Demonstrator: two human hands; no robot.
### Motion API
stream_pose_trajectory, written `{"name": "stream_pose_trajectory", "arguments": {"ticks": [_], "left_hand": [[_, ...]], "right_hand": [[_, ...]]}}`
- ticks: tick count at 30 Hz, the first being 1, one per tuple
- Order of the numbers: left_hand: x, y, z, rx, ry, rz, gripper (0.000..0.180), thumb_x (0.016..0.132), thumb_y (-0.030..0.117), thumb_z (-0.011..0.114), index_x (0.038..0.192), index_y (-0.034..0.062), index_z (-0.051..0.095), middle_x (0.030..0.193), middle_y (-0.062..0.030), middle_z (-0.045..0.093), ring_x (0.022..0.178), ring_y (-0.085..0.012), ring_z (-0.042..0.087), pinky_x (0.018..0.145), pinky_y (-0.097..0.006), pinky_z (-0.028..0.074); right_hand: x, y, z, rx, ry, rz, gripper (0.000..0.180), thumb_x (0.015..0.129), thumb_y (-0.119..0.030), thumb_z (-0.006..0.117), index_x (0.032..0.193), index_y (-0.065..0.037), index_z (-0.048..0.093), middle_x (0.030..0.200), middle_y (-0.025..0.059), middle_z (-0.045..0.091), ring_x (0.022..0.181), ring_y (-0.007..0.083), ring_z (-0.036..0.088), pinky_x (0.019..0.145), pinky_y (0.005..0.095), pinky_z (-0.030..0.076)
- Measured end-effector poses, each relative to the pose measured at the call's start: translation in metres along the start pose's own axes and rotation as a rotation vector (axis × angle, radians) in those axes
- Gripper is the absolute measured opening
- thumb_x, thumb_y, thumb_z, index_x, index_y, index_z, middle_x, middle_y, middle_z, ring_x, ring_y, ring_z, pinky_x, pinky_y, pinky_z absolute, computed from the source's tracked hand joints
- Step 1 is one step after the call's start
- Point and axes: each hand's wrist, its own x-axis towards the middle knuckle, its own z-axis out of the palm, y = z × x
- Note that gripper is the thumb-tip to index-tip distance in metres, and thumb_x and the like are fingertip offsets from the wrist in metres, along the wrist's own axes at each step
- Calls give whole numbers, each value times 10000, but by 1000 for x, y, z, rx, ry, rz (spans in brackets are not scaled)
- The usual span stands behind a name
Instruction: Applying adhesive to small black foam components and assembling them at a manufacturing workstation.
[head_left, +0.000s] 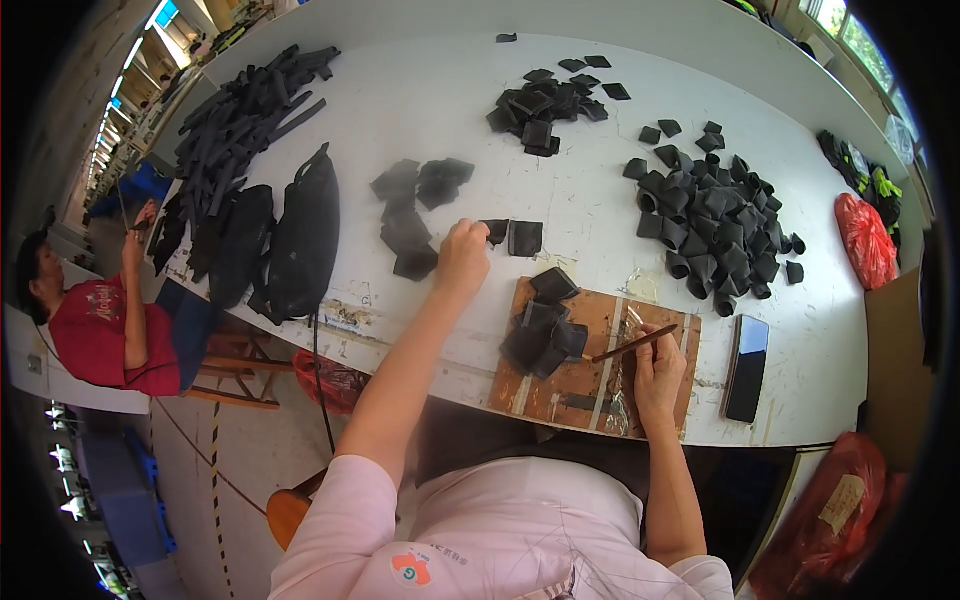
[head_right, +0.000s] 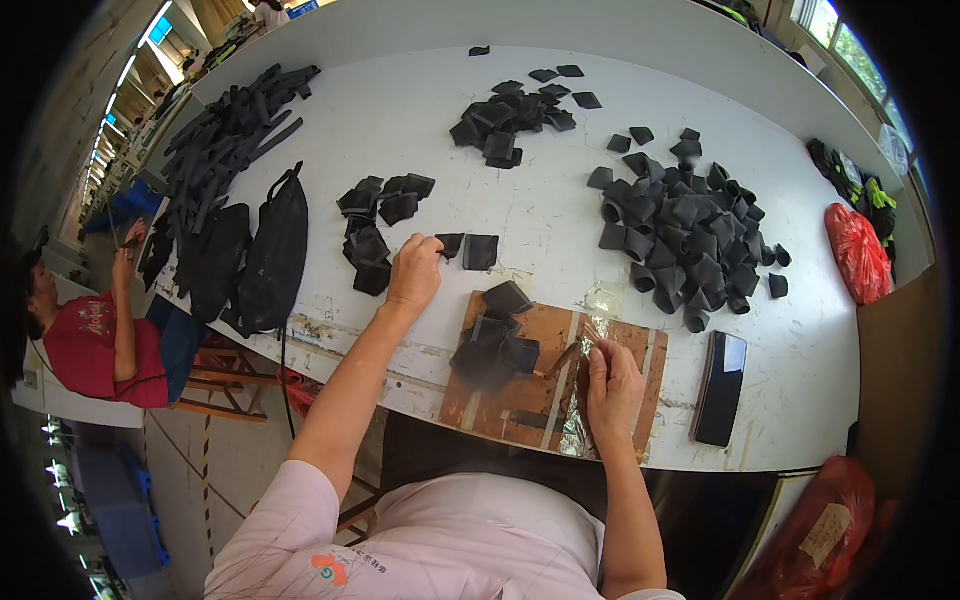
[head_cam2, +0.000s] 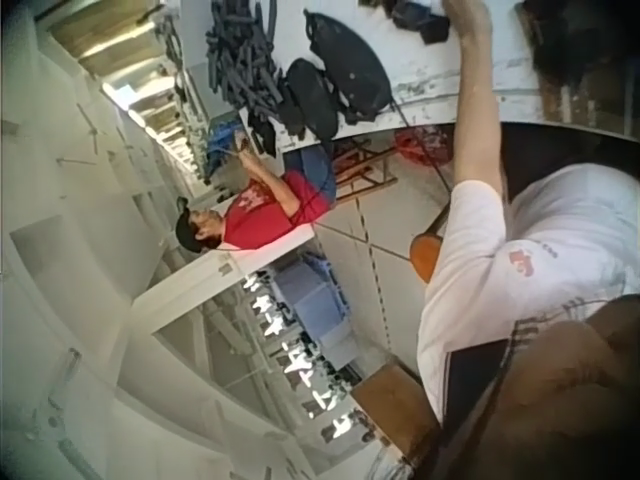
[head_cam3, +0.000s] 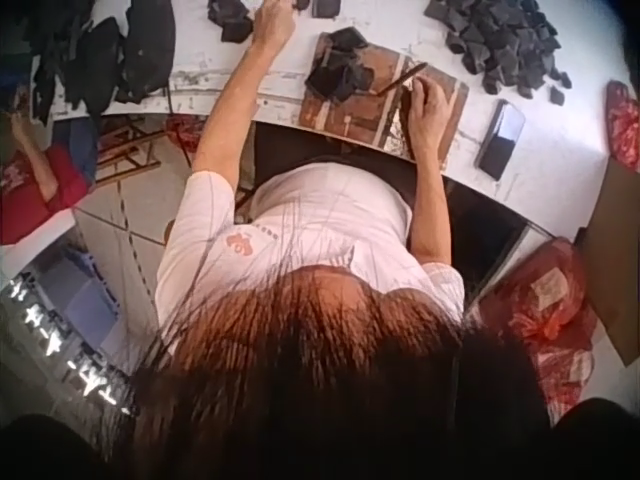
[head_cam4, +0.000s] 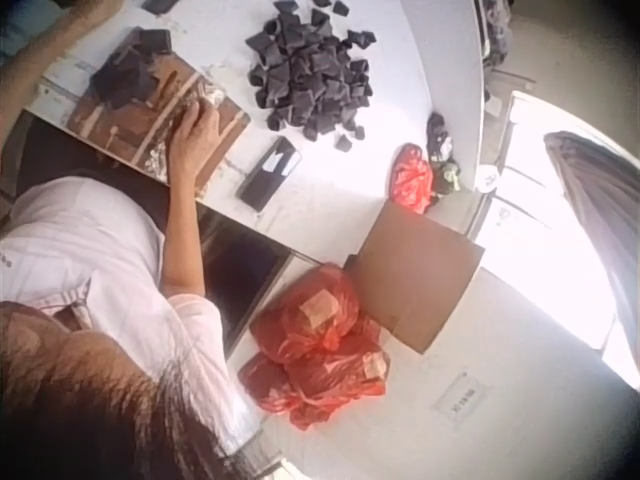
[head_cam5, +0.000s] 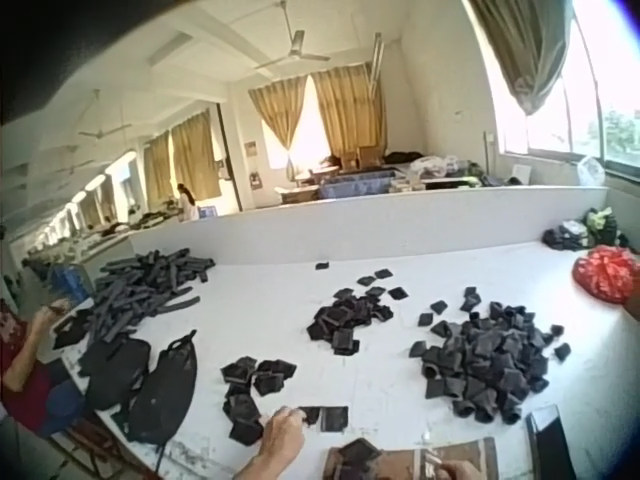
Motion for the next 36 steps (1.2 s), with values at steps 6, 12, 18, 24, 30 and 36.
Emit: {"name": "stream_pose_trajectory", "arguments": {"ticks": [6,12,18,24,30,36], "left_hand": [[-43,57,-41,-377,-139,36,215,697,-65,573,904,-7,581,840,-152,559,759,-306,558,648,-331,447],[-67,75,-71,-1084,-30,-390,279,761,-86,545,1038,-54,523,981,-76,566,858,-113,551,781,-222,454],[-100,124,-89,-1920,-112,-749,341,769,-84,532,1095,9,493,1011,-69,557,918,-140,546,849,-276,454],[-122,158,-83,-2169,-40,-735,267,814,15,531,1077,34,489,1006,-65,557,955,-167,534,861,-304,432],[-96,131,-109,-1625,-375,-398,263,841,196,553,998,-12,525,923,-96,563,857,-141,533,765,-250,427],[-74,145,-128,-854,-672,-31,83,771,59,626,800,-13,597,643,7,558,561,-40,470,516,-195,401]], "right_hand": [[3,1,1,21,-8,-4,154,844,-139,519,871,8,557,755,141,569,665,285,560,601,338,434],[-27,-15,-7,105,132,-6,114,850,-102,525,798,-7,559,646,91,522,556,198,516,516,285,403],[-49,-84,-12,941,-433,382,213,798,-90,588,966,33,545,807,31,569,724,90,531,637,225,448],[-48,-92,-6,945,-284,327,141,753,-51,637,854,16,564,758,26,540,682,102,536,599,232,448],[-21,-80,-36,208,-462,-242,149,685,-50,635,813,-16,567,779,105,538,726,280,553,596,368,445],[-5,-90,-57,-120,-675,-463,109,692,-75,600,775,-10,572,796,89,540,788,253,547,629,352,457]]}}
